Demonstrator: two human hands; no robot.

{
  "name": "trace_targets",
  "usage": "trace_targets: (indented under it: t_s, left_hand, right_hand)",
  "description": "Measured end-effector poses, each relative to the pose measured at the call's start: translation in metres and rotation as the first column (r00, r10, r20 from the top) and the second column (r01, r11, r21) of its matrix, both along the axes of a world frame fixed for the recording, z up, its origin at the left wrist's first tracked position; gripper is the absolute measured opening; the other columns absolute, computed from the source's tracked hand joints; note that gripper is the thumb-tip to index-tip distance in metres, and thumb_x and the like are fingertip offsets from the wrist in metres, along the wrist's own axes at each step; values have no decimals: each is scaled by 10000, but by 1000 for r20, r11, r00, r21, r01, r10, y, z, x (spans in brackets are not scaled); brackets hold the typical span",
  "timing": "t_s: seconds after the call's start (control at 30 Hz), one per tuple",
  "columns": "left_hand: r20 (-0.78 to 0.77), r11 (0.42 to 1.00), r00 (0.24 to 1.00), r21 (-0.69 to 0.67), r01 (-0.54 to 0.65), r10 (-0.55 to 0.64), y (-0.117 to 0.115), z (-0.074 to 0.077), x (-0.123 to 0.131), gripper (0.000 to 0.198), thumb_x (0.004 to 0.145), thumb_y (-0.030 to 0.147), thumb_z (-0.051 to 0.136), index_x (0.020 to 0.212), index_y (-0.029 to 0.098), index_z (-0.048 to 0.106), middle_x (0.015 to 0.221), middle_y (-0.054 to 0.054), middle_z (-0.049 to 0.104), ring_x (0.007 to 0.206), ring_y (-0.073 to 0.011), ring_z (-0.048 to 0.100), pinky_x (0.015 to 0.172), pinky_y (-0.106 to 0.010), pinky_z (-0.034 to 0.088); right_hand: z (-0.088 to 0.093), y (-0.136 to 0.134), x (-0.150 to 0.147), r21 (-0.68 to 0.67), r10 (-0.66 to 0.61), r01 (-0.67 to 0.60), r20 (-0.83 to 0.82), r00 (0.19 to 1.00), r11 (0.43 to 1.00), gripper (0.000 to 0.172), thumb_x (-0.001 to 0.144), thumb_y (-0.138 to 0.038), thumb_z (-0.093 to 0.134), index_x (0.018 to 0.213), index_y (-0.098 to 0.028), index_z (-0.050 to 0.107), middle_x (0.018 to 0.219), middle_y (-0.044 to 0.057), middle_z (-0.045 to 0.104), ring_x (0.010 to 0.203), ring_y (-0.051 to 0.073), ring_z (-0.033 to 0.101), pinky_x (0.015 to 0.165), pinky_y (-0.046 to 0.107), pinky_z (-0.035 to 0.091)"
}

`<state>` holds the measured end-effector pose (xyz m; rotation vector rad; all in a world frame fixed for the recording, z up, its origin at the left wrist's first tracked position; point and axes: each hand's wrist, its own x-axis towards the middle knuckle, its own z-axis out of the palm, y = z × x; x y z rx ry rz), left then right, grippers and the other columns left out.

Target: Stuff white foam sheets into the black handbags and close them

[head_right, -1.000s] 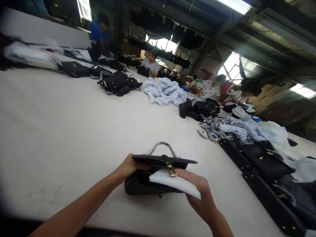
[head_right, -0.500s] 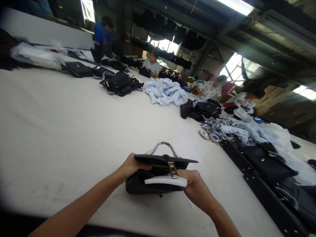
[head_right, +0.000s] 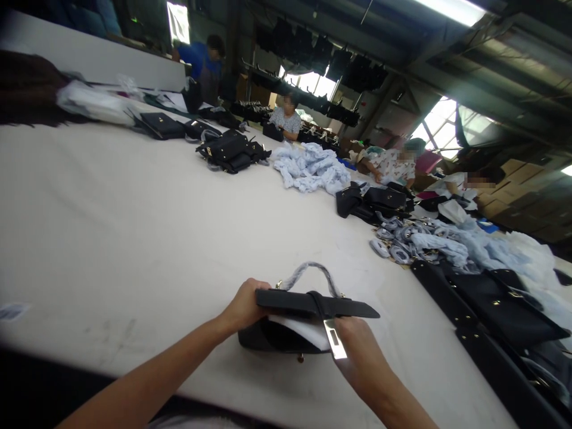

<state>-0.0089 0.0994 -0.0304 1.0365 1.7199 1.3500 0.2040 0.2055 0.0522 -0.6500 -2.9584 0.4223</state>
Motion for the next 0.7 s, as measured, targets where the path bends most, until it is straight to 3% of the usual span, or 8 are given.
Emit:
trace_targets:
  t_s: [0.1,0.17,0.23,0.3,0.37,0.47,0.57,0.7]
  left_hand:
    - [-60,1000,998,10,-1,2,1,1,2,254,572,322,690,486,138,538,504,25,474,564,-120,443,508,-224,271]
    - [-89,1000,996,12,-11,12,2,1,2,227,583,309,669,497,144,539,515,22,498,573,-124,458,516,-224,281]
    - [-102,1000,995,10,-18,19,3,0,1,187,582,285,648,508,150,544,515,22,512,576,-128,471,520,-224,291]
    - [-105,1000,994,9,-15,16,3,-2,1,191,594,305,647,522,153,556,514,22,523,576,-133,482,521,-225,301]
    - [-114,1000,993,12,-12,14,3,-4,1,230,608,354,663,538,155,573,521,20,542,582,-141,496,523,-226,312]
    - [-138,1000,990,14,-29,30,3,-7,3,232,613,364,668,553,154,589,547,10,575,601,-154,521,531,-230,320]
    - [-156,999,987,19,-36,38,2,-8,2,223,619,353,664,557,154,587,569,8,595,601,-155,528,532,-233,325]
    - [-150,1000,989,30,-5,10,3,-6,0,198,589,330,699,582,158,603,567,25,591,578,-144,519,515,-224,331]
  right_hand:
    - [-6,0,0,292,-81,31,160,984,956,244,631,-51,469,590,-207,652,612,63,676,564,234,645,490,283,440]
    - [-10,-1,-5,423,-146,35,231,962,905,239,631,-35,483,580,-196,652,584,78,669,540,244,640,474,289,418]
    - [-8,-4,-11,424,-125,4,258,958,905,275,672,-29,493,716,-196,707,710,82,718,636,257,674,536,299,462]
    - [-2,-11,-18,304,-32,-38,221,975,952,335,755,-76,528,992,-223,714,953,66,738,842,263,692,695,326,524]
    - [6,-19,-23,141,55,-71,113,992,987,427,822,-198,599,1243,-266,602,1189,34,673,1062,244,636,884,340,512]
    - [8,-29,-32,38,135,-132,-65,989,990,383,879,-262,592,1259,-306,579,1223,-15,653,1108,182,610,952,286,475]
    - [0,-32,-37,207,191,-150,-195,962,967,345,910,-110,450,1132,-287,647,1066,-16,709,976,164,650,878,270,466]
    - [-5,-32,-31,506,200,-60,-228,953,861,392,864,-10,404,1034,-250,663,920,-7,721,786,172,643,695,280,406]
